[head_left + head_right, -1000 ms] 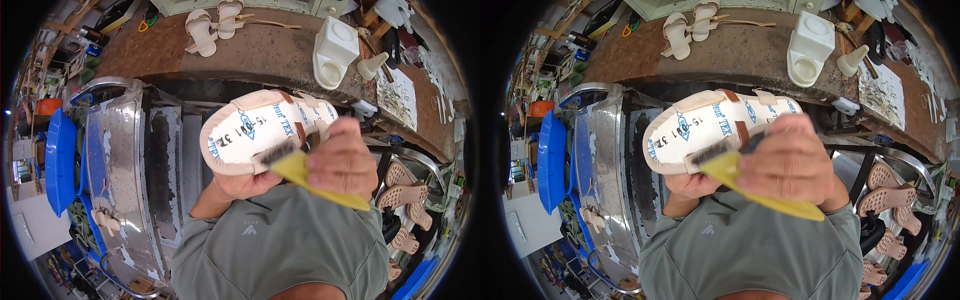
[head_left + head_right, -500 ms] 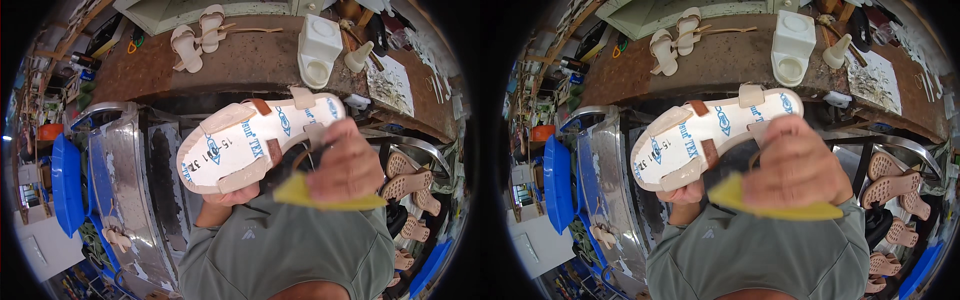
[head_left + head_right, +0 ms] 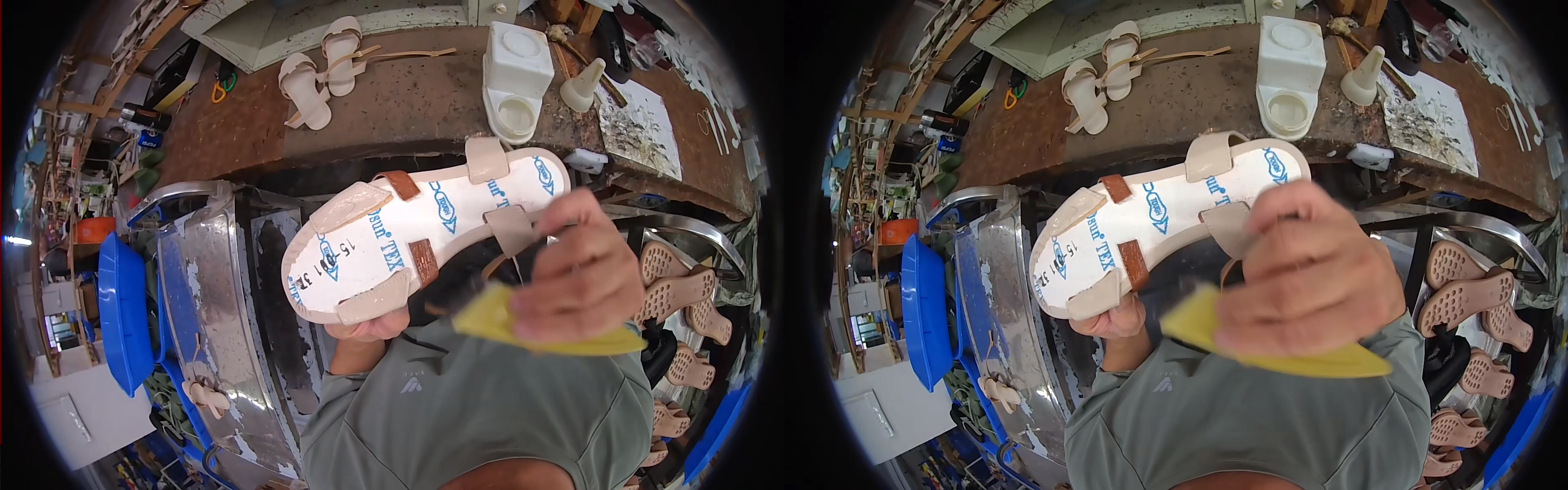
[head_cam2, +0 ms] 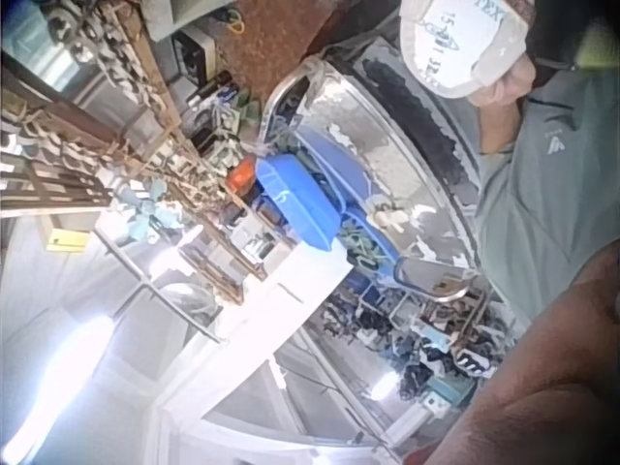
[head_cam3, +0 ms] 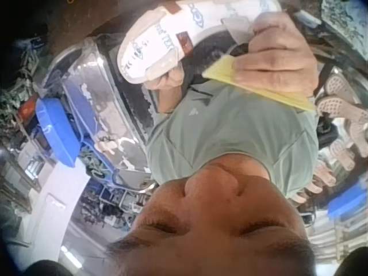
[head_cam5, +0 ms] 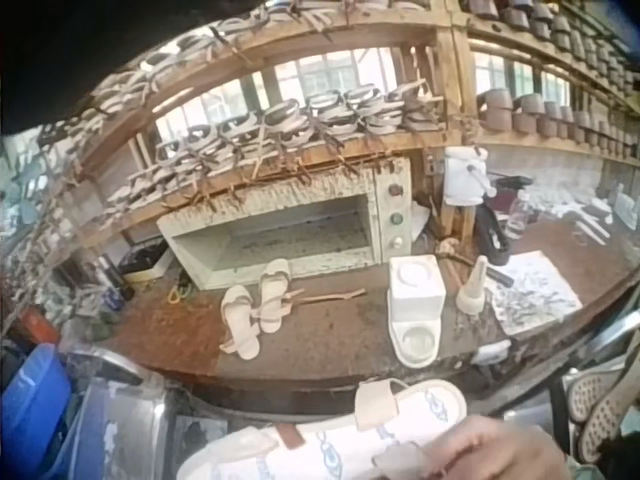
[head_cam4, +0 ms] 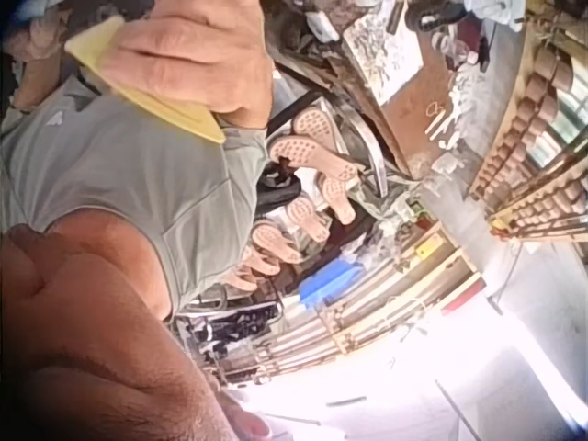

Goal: The person applies glue to the sole and strap areas of several beige sandals using a yellow brush. They handle the sandals one at a time, rotating them to cover different sections, and place finished units on a nearby metal tray.

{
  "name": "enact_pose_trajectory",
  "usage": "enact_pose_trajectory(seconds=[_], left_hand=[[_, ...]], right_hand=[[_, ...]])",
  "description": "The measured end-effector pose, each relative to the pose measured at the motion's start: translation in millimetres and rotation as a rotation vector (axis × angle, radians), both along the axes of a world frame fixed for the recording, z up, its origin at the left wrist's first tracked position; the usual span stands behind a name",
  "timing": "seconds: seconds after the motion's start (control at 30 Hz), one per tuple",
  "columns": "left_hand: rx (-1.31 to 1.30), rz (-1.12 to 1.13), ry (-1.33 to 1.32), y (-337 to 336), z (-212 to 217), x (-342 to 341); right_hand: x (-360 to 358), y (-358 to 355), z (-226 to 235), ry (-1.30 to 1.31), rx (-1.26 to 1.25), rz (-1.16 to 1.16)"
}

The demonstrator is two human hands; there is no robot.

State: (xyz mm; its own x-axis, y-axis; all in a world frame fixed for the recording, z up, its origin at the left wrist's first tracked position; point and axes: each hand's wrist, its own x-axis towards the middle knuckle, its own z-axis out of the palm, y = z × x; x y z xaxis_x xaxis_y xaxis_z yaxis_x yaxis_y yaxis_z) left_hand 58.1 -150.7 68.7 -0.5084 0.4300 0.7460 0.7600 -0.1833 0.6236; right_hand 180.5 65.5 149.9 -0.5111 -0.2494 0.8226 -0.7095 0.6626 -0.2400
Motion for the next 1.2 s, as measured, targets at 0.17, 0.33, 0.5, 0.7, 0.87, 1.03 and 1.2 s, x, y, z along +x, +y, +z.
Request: enact_pose_trajectory(seconds=[0.17,0.33,0.5,0.7,0.87,1.03,1.2], left_hand=[[0.001,-0.001,0.014,-0.8,2.9,1.8],[-0.015,-0.03,0.037,-0.7,9.5,1.0],[0.056,-0.054,0.018,6.1,16.2,2.1],[0.081,-0.118,-0.02,9.9,29.1,0.7],[0.121,-0.182,-0.37,11.4,40.2,9.4],[0.095,-0.108,-0.282,10.0,41.7,9.0],[0.054,0.018,-0.128,8.6,39.5,9.3]], right_hand=[[-8.4,-3.5,9.4,-0.004,0.023,0.042],[-10.2,-15.0,13.2,0.12,-0.026,-0.007],[-10.8,-26.7,10.4,0.063,-0.009,0.186],[-16.2,-35.4,5.4,0.021,0.01,0.083],[-26.2,-40.4,13.2,0.091,-0.011,0.07],[-25.2,-51.9,22.4,0.081,0.026,0.173],[-29.7,-48.8,18.5,0.083,0.022,0.304]])
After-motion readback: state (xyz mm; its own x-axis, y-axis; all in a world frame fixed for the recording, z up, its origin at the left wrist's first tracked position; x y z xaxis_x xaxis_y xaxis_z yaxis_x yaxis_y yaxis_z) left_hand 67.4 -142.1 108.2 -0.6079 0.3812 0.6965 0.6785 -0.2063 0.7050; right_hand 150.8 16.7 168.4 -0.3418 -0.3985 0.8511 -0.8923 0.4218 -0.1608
